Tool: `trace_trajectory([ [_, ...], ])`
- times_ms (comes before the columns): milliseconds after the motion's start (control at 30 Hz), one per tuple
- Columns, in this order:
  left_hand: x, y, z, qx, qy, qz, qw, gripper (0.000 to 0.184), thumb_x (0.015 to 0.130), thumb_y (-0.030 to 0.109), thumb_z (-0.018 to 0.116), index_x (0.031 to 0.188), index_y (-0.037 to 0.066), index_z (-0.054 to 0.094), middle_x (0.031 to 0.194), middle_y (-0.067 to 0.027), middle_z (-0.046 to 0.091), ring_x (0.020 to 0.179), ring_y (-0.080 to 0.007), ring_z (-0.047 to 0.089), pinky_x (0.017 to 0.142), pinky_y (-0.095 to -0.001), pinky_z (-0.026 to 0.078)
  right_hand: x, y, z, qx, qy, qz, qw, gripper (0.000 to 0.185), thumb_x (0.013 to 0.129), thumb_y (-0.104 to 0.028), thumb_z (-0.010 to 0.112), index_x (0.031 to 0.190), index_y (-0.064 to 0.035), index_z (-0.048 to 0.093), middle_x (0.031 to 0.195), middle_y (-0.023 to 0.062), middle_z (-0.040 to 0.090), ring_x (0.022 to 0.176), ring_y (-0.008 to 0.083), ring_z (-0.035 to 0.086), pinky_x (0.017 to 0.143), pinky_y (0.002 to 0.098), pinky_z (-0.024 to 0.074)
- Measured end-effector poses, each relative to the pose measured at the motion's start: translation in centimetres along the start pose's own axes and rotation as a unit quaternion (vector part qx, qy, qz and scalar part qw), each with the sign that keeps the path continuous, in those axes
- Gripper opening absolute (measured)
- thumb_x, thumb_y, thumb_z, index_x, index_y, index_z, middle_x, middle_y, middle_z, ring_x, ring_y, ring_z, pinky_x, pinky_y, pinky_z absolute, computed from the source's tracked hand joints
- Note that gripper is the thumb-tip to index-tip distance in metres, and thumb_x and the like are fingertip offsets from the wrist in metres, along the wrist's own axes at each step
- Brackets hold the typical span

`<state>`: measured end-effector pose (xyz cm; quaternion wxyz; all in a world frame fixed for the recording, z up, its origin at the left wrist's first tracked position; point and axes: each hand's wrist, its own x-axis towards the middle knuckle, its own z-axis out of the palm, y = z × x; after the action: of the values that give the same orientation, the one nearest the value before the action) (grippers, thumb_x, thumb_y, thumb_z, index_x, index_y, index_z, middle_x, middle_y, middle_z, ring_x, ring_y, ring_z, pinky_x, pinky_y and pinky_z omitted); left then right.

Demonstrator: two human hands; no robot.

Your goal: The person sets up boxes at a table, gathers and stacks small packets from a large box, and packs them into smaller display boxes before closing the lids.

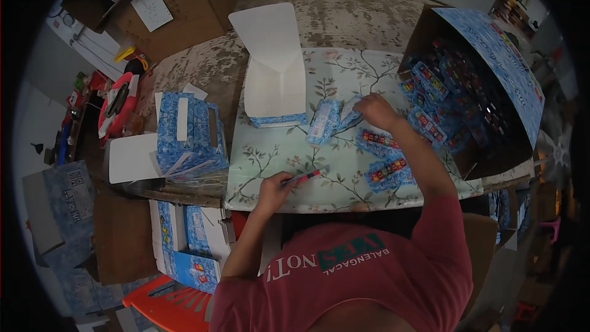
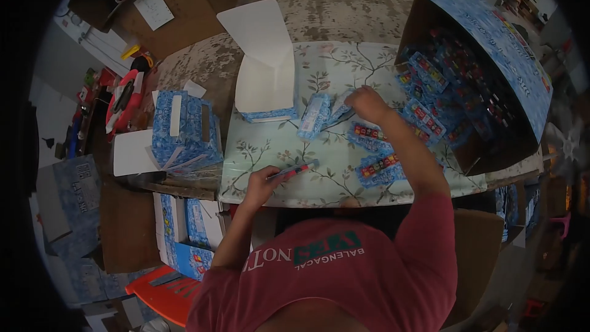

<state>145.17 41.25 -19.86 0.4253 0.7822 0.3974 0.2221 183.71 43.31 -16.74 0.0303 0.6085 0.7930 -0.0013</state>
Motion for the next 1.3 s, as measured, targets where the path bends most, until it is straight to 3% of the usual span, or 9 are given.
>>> trace_trajectory([
  [367,3.9,2.7,2.3,0.062,-0.007,0.040,0.997,0.016,0.078,0.009,0.067,0.091,0.001,0.064,0.084,-0.0120,0.064,0.077,-0.0225,0.063,0.067,-0.0312,0.049,5.3,-5.4,2.4,0.117,0.252,-0.155,0.948,0.026,0.074,-0.003,0.054,0.100,-0.0065,0.058,0.115,0.0058,0.060,0.108,0.0240,0.053,0.091,0.0368,0.0419],
  [600,3.0,4.1,3.0,0.241,0.155,0.238,0.928,0.031,0.065,0.007,0.074,0.095,0.009,0.065,0.132,-0.0155,0.045,0.121,-0.0362,0.040,0.098,-0.0473,0.033,2.0,-9.8,-4.6,0.105,0.018,-0.088,0.990,0.013,0.077,-0.016,0.059,0.084,-0.0066,0.063,0.079,0.0121,0.065,0.083,0.0302,0.062,0.076,0.0395,0.0472],
  [700,3.6,4.5,4.9,0.160,0.132,0.167,0.964,0.052,0.062,0.008,0.076,0.111,0.009,0.059,0.137,-0.0176,0.039,0.124,-0.0368,0.035,0.102,-0.0533,0.025,-2.7,-10.1,-3.6,0.157,-0.093,-0.058,0.982,0.024,0.078,-0.026,0.062,0.090,-0.0049,0.064,0.078,0.0146,0.064,0.077,0.0325,0.063,0.069,0.0397,0.0496],
  [800,5.1,3.9,4.5,0.154,0.019,0.182,0.971,0.064,0.060,0.008,0.076,0.120,0.008,0.052,0.118,-0.0166,0.054,0.110,-0.0348,0.049,0.091,-0.0453,0.040,-6.5,-7.5,-2.5,0.391,-0.007,0.045,0.919,0.032,0.078,-0.031,0.065,0.099,-0.0059,0.064,0.085,0.0152,0.065,0.079,0.0312,0.063,0.070,0.0392,0.0492],
  [867,5.7,4.5,4.5,0.183,-0.062,0.156,0.969,0.061,0.061,0.008,0.077,0.117,0.007,0.053,0.109,-0.0167,0.059,0.101,-0.0343,0.056,0.083,-0.0423,0.046,-9.5,-3.7,-1.7,0.257,0.074,0.231,0.935,0.036,0.073,-0.033,0.068,0.093,-0.0044,0.062,0.086,0.0162,0.064,0.083,0.0320,0.062,0.071,0.0397,0.0481],
  [967,6.9,5.3,5.0,0.190,-0.068,0.195,0.960,0.054,0.065,0.012,0.074,0.115,0.008,0.053,0.096,-0.0144,0.063,0.087,-0.0334,0.061,0.070,-0.0398,0.050,-11.3,-1.4,3.4,-0.049,0.238,0.087,0.966,0.043,0.072,-0.034,0.071,0.101,-0.0053,0.058,0.100,0.0161,0.061,0.096,0.0325,0.058,0.076,0.0396,0.0466],
  [1067,8.0,5.8,6.3,0.199,-0.080,0.241,0.947,0.044,0.070,0.015,0.070,0.111,0.009,0.055,0.100,-0.0130,0.062,0.085,-0.0313,0.060,0.070,-0.0399,0.049,-9.7,-1.0,3.5,0.126,0.040,0.185,0.974,0.051,0.069,-0.035,0.074,0.108,-0.0063,0.057,0.111,0.0153,0.056,0.105,0.0342,0.051,0.087,0.0424,0.0413],
  [1167,8.0,6.5,5.4,0.229,-0.091,0.175,0.953,0.041,0.074,0.020,0.068,0.112,0.009,0.055,0.095,-0.0131,0.063,0.085,-0.0320,0.061,0.070,-0.0407,0.049,-10.6,0.0,3.3,0.301,0.189,0.218,0.909,0.056,0.065,-0.035,0.077,0.108,-0.0054,0.056,0.110,0.0154,0.057,0.108,0.0341,0.050,0.092,0.0468,0.0374],
  [1300,7.2,5.9,4.4,0.225,-0.050,0.171,0.958,0.039,0.078,0.027,0.067,0.111,0.009,0.056,0.088,-0.0141,0.064,0.081,-0.0321,0.063,0.069,-0.0406,0.050,-15.0,5.2,3.2,0.173,0.231,0.369,0.884,0.059,0.067,-0.037,0.075,0.112,-0.0051,0.055,0.114,0.0158,0.056,0.112,0.0350,0.048,0.095,0.0494,0.0354],
])
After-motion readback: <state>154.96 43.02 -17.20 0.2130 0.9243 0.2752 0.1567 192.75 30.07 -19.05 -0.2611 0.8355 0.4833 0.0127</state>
